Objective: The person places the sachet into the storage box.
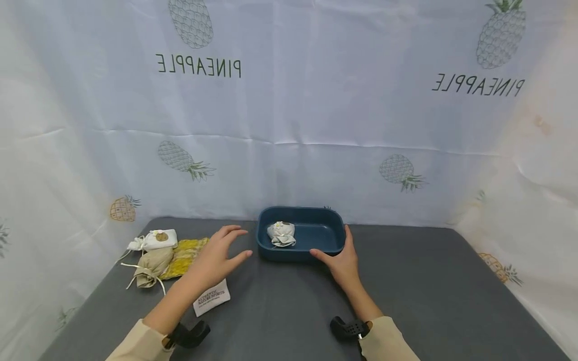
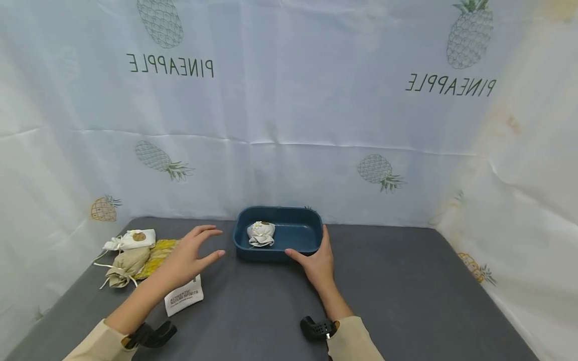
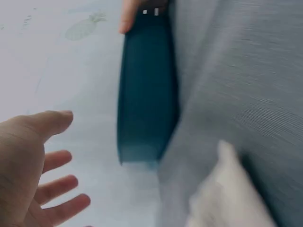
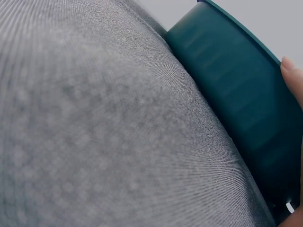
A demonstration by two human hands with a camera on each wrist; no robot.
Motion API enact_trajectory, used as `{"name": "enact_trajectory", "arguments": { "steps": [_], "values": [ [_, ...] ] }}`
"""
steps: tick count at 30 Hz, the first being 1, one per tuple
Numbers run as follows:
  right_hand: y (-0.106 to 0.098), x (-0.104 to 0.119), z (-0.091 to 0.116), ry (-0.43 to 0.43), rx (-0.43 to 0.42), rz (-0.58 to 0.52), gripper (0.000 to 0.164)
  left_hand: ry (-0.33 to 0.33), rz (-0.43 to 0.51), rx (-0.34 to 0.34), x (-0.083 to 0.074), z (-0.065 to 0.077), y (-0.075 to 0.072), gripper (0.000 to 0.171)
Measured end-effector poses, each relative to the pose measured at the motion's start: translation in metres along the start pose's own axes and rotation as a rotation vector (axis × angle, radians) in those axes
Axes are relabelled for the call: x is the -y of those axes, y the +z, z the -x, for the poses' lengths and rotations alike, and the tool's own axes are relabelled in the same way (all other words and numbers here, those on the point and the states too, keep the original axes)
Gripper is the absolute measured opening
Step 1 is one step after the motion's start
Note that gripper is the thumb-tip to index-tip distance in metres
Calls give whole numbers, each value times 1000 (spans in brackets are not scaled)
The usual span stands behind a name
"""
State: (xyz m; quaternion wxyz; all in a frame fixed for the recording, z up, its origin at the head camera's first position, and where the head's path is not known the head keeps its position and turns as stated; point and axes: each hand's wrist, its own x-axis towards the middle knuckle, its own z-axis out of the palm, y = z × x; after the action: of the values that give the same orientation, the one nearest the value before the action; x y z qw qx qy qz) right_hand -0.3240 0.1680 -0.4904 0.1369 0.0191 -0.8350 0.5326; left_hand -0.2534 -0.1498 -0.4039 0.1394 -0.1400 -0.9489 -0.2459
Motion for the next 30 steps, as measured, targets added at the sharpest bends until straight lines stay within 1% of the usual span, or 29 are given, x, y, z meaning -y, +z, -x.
{"name": "enact_trajectory", "arguments": {
  "steps": [4, 7, 9, 11, 14, 16, 18, 22, 24, 27, 30],
  "values": [
    [0, 0, 0, 4, 8, 15, 122, 1, 1, -9, 15, 22, -5, 53],
    [0, 0, -1, 2, 6, 14, 122, -4, -2, -38, 25, 34, -6, 53],
    [0, 1, 0, -5, 1, 12, 122, -8, -2, -51, 31, 41, -3, 52],
    [0, 1, 0, -10, -6, 10, 122, -9, 9, -49, 36, 47, 2, 52],
    [-1, 0, 2, -17, -7, 7, 121, -4, 41, -20, 43, 55, 11, 54],
    [-1, 0, 3, -10, -5, 6, 121, 7, 62, 4, 47, 59, 15, 55],
    [-2, 0, 3, -9, 0, 2, 121, 16, 79, 14, 51, 60, 19, 56],
    [-4, -1, 4, -9, 8, 11, 121, 22, 80, 12, 59, 62, 25, 52],
    [-4, -1, 5, -7, 13, 21, 121, 24, 61, 14, 63, 63, 27, 48],
    [-2, -1, 4, 0, 18, 30, 121, 68, -6, 10, 69, 67, 32, 40],
    [0, 1, 1, -2, 17, 26, 121, 109, -70, -20, 73, 69, 36, 35]
  ]
}}
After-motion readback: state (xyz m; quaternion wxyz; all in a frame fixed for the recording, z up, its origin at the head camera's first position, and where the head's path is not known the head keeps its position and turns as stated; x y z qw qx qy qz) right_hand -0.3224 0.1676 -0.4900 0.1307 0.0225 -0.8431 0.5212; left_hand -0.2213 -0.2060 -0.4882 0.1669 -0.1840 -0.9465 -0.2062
